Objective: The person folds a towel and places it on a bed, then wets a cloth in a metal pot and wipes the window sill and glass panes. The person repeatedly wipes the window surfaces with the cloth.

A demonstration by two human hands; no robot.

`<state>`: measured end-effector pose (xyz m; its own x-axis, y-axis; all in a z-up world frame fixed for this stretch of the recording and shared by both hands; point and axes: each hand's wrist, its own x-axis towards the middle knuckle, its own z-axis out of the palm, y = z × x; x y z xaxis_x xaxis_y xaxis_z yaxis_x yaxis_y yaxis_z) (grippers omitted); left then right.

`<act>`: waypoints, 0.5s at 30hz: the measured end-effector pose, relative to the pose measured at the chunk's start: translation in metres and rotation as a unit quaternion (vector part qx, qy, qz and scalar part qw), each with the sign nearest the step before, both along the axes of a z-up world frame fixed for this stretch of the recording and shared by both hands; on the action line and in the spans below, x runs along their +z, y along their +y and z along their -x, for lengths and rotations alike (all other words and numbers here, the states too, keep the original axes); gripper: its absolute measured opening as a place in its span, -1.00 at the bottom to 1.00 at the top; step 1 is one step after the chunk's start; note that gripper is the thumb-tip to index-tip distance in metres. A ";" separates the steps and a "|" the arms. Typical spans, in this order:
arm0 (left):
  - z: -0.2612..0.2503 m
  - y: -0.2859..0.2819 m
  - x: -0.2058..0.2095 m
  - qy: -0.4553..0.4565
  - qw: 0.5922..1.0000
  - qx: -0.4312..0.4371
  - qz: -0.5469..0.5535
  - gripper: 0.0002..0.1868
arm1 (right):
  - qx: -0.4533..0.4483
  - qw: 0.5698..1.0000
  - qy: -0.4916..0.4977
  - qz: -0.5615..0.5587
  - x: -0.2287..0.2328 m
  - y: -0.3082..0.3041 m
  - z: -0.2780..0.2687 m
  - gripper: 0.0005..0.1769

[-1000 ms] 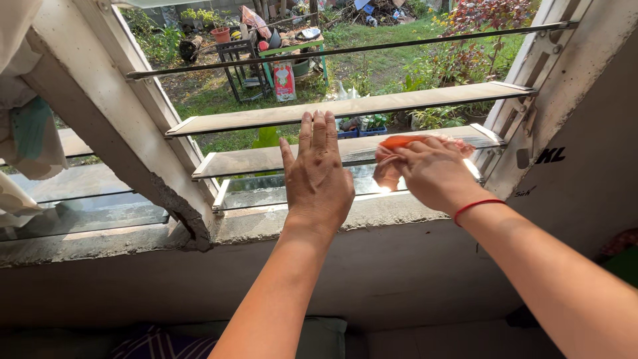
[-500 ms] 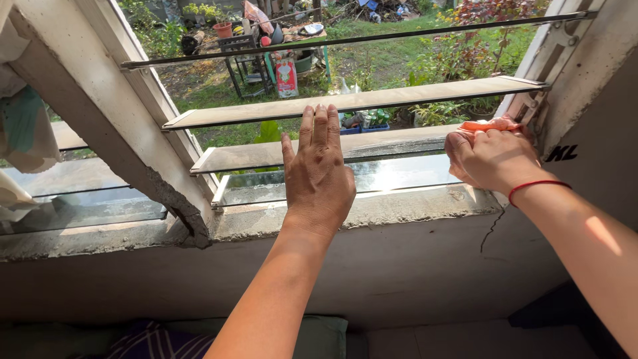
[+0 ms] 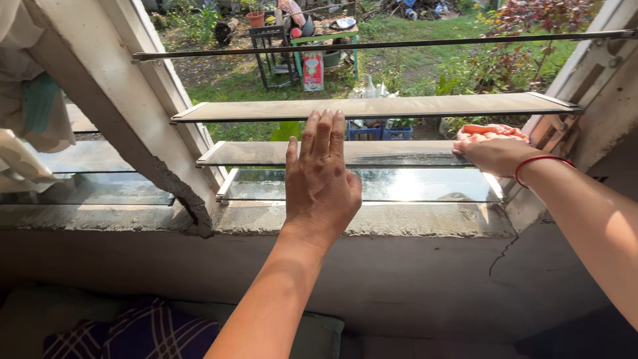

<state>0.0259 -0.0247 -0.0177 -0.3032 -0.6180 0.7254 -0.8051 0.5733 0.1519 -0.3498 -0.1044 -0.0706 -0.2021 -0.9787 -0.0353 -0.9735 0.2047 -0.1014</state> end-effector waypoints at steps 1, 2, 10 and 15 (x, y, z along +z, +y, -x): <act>0.000 0.000 -0.001 0.004 1.000 -0.004 -0.003 -0.14 | -0.022 0.999 -0.006 -0.024 -0.003 -0.004 0.006 -0.39; -0.001 0.001 -0.001 0.003 1.000 0.001 -0.003 -0.14 | -0.044 0.998 -0.012 -0.048 -0.005 -0.008 0.010 -0.44; 0.005 0.002 0.000 -0.009 1.000 0.019 -0.003 -0.12 | 0.020 0.995 0.053 -0.078 -0.001 -0.012 -0.040 -0.51; 0.004 0.001 0.002 -0.017 0.999 0.017 -0.023 -0.10 | 0.270 0.948 0.152 0.076 0.005 -0.014 -0.146 -0.34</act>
<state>0.0224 -0.0235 -0.0156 -0.3052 -0.6606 0.6859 -0.8290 0.5387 0.1500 -0.2041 -0.1180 -0.0654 0.3507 -0.9318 0.0941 -0.9214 -0.3254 0.2123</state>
